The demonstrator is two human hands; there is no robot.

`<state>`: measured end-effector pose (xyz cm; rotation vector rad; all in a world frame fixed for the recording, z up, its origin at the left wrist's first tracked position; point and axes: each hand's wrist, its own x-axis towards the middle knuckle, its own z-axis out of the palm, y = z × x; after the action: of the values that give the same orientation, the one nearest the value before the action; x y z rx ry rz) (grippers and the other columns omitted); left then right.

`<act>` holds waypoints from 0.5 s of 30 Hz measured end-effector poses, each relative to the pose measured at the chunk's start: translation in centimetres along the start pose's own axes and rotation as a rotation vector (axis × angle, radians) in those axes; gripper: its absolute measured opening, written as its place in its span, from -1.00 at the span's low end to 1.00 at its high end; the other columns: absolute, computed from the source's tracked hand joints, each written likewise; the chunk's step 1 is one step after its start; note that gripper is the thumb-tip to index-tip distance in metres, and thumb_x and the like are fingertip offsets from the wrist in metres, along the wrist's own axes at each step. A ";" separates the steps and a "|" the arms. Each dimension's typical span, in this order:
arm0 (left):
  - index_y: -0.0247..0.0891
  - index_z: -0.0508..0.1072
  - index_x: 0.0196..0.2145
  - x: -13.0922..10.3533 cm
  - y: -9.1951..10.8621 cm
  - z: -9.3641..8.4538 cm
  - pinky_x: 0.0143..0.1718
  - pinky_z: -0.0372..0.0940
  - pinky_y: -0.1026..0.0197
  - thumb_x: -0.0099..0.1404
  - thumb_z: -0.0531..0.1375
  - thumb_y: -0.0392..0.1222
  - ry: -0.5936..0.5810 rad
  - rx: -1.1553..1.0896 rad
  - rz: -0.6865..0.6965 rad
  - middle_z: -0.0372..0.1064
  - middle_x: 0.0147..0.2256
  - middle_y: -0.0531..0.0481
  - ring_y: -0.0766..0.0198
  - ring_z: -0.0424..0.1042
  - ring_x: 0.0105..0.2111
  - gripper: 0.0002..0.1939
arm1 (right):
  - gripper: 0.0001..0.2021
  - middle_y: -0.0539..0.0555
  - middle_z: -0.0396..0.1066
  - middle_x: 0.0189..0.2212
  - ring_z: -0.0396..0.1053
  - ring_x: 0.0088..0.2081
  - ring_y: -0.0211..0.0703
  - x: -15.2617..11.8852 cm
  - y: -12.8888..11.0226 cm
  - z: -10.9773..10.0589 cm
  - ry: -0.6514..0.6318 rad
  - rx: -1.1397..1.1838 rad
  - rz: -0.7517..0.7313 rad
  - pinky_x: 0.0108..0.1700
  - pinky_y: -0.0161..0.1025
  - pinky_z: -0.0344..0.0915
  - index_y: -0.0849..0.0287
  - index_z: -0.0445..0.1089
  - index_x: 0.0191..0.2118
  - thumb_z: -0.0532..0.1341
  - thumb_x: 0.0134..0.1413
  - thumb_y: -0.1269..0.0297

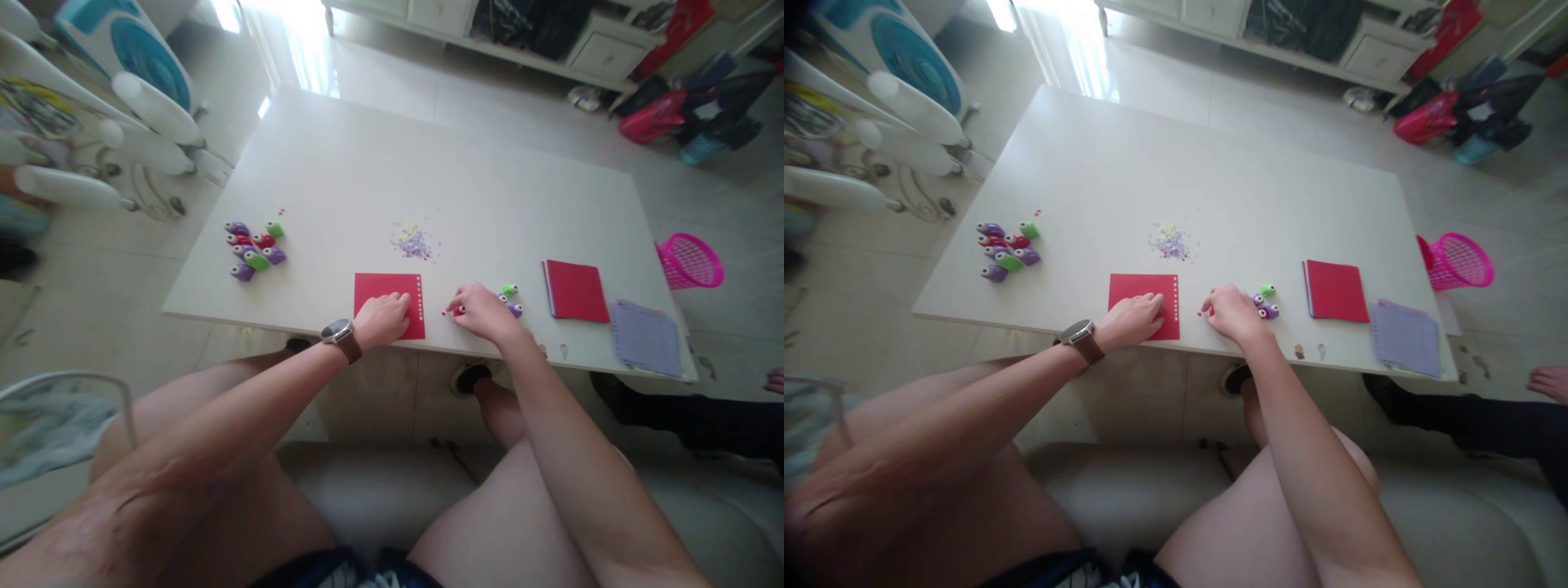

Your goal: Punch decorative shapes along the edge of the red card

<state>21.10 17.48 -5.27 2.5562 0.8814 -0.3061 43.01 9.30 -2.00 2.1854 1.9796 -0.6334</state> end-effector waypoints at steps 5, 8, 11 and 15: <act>-0.25 0.41 0.04 -0.1 0.1 -0.2 -0.03 0.40 0.01 0.46 0.06 -0.21 -0.004 0.004 0.002 0.52 0.05 -0.27 -0.05 0.56 0.01 -0.74 | -0.69 0.14 0.62 -0.02 0.45 0.05 0.08 -1.3 -0.6 -0.1 0.004 -0.055 -0.022 0.08 -0.13 0.36 0.08 0.72 -0.06 0.25 0.24 0.48; -0.25 0.41 0.04 0.0 0.0 -0.1 -0.02 0.40 0.02 0.46 0.06 -0.20 -0.004 0.007 0.005 0.52 0.06 -0.27 -0.05 0.56 0.02 -0.74 | -0.68 0.17 0.60 0.05 0.42 0.09 0.11 -1.6 -0.8 0.3 0.002 -0.087 -0.039 0.11 -0.08 0.35 0.09 0.71 -0.02 0.25 0.26 0.45; -0.25 0.41 0.06 0.0 0.0 0.1 -0.03 0.40 0.03 0.48 0.04 -0.20 0.008 0.016 0.007 0.52 0.05 -0.26 -0.04 0.56 0.02 -0.73 | -0.67 0.20 0.56 0.13 0.38 0.15 0.15 -1.5 -0.9 0.9 -0.008 -0.094 -0.057 0.14 -0.04 0.33 0.10 0.71 0.00 0.24 0.27 0.46; -0.26 0.41 0.07 0.0 -0.1 0.2 -0.07 0.40 0.02 0.49 0.04 -0.19 0.014 0.022 0.011 0.53 0.05 -0.28 -0.06 0.57 0.01 -0.71 | -0.64 0.16 0.51 0.21 0.31 0.25 0.16 -1.5 -1.1 1.1 -0.047 -0.068 -0.107 0.22 0.01 0.28 0.04 0.70 -0.01 0.27 0.18 0.50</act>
<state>21.09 17.48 -5.45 2.5849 0.8736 -0.2968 41.59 7.64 -2.24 2.0191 2.0739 -0.6157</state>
